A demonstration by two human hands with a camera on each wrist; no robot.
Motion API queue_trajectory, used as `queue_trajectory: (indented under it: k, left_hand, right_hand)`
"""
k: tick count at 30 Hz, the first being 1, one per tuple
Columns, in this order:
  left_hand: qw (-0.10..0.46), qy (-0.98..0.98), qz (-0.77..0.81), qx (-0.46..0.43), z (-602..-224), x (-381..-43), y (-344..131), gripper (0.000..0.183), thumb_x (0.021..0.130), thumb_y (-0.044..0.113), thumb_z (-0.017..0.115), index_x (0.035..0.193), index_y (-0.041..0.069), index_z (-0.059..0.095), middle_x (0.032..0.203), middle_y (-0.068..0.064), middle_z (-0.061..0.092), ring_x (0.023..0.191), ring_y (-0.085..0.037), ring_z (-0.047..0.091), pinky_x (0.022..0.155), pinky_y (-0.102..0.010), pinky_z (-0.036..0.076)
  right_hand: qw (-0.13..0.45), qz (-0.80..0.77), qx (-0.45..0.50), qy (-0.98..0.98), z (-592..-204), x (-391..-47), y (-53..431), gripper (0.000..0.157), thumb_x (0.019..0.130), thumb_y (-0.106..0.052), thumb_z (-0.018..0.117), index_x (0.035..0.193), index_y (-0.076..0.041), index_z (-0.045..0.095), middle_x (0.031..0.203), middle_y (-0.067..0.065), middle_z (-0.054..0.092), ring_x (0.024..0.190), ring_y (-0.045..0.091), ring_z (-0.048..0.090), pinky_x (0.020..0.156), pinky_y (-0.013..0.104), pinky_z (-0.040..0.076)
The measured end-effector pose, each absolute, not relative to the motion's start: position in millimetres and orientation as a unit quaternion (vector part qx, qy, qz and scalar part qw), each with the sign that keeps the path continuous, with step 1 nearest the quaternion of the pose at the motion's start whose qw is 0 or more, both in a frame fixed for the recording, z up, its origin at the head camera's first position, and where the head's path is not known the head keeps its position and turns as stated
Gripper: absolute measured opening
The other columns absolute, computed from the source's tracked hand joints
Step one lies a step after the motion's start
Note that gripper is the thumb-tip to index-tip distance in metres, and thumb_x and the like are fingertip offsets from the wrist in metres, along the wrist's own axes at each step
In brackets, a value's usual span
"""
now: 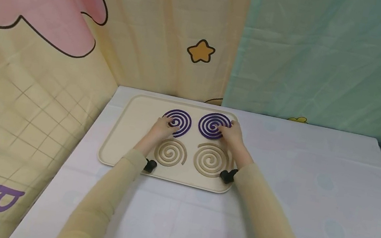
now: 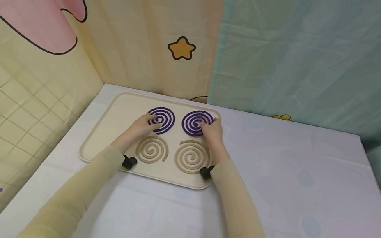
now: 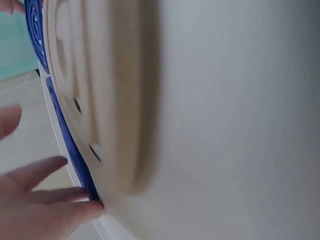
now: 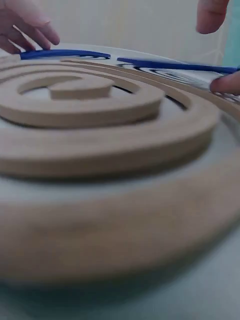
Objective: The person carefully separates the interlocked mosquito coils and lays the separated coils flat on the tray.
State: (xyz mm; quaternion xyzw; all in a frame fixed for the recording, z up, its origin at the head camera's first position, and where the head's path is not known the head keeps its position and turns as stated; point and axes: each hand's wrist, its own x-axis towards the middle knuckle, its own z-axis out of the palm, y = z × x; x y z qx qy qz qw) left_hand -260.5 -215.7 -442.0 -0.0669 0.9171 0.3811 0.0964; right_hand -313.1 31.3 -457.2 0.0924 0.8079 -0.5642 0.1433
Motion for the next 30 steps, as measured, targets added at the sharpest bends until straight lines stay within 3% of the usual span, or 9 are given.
queue_trajectory:
  k: [8, 14, 19, 30]
  left_hand:
    - [0.146, 0.949, 0.279, 0.028, -443, -260, -227, 0.082, 0.093, 0.032, 0.066, 0.151, -0.009, 0.025, 0.159, -0.034, 0.001, 0.149, -0.048, 0.001, 0.122, -0.056, 0.015]
    - [0.169, 0.943, 0.284, 0.033, -442, -260, -228, 0.083, 0.094, 0.036, 0.064, 0.153, -0.005, 0.021, 0.160, -0.032, -0.004, 0.149, -0.047, -0.005, 0.122, -0.058, 0.010]
    - [0.181, 0.941, 0.283, 0.036, -440, -261, -227, 0.083, 0.096, 0.038, 0.060, 0.154, -0.004, 0.018, 0.160, -0.030, -0.006, 0.149, -0.046, -0.008, 0.121, -0.058, 0.009]
    - [0.184, 0.939, 0.289, 0.029, -442, -262, -226, 0.080, 0.097, 0.037, 0.057, 0.154, -0.004, 0.017, 0.160, -0.030, -0.008, 0.149, -0.045, -0.011, 0.121, -0.059, 0.008]
  right_hand:
    - [0.092, -0.347, -0.050, 0.932, -431, -287, 28, 0.065, 0.094, -0.014, 0.061, 0.145, 0.013, 0.033, 0.151, 0.034, 0.033, 0.141, 0.047, 0.032, 0.119, 0.050, 0.029]
    - [0.159, -0.238, -0.156, 0.945, -434, -287, 25, 0.066, 0.095, -0.026, 0.061, 0.146, 0.009, 0.037, 0.157, 0.033, 0.021, 0.144, 0.055, 0.016, 0.120, 0.058, 0.021]
    - [0.216, -0.214, -0.178, 0.936, -436, -287, 26, 0.071, 0.098, -0.036, 0.056, 0.150, 0.005, 0.031, 0.160, 0.031, 0.011, 0.145, 0.055, 0.003, 0.121, 0.059, 0.015]
    - [0.223, -0.234, -0.173, 0.930, -437, -287, 27, 0.073, 0.099, -0.039, 0.053, 0.151, 0.006, 0.027, 0.161, 0.030, 0.005, 0.146, 0.053, -0.004, 0.121, 0.060, 0.010]
